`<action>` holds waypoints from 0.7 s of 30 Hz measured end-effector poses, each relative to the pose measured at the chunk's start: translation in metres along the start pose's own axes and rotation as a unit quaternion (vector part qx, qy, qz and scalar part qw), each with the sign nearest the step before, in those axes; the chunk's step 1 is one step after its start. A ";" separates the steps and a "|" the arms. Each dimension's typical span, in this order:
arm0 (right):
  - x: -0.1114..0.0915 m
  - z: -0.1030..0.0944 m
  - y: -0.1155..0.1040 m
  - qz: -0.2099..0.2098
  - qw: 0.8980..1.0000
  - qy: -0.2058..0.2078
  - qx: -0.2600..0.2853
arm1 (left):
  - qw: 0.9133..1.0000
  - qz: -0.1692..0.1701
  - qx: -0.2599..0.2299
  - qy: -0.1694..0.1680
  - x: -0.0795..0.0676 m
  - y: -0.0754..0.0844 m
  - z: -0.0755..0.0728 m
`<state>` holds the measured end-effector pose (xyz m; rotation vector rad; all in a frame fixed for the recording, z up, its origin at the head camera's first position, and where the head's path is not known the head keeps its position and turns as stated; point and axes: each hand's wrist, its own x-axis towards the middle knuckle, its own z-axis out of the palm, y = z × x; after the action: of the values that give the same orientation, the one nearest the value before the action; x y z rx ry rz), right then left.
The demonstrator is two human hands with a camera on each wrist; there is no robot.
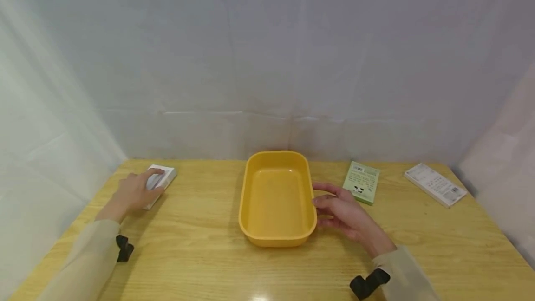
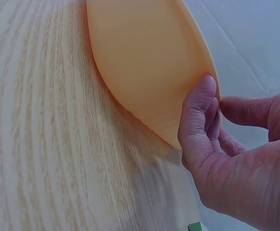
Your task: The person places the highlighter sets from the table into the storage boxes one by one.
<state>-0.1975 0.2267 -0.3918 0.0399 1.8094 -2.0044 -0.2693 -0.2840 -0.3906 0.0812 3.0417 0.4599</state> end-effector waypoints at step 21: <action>0.000 0.001 -0.001 0.005 1.000 0.004 0.002 | 0.980 0.120 -0.033 0.158 -0.031 0.049 -0.001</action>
<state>-0.1971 0.2256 -0.3910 0.0593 1.8060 -2.0035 -0.2361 -0.2391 -0.3732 0.4129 3.3396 0.6463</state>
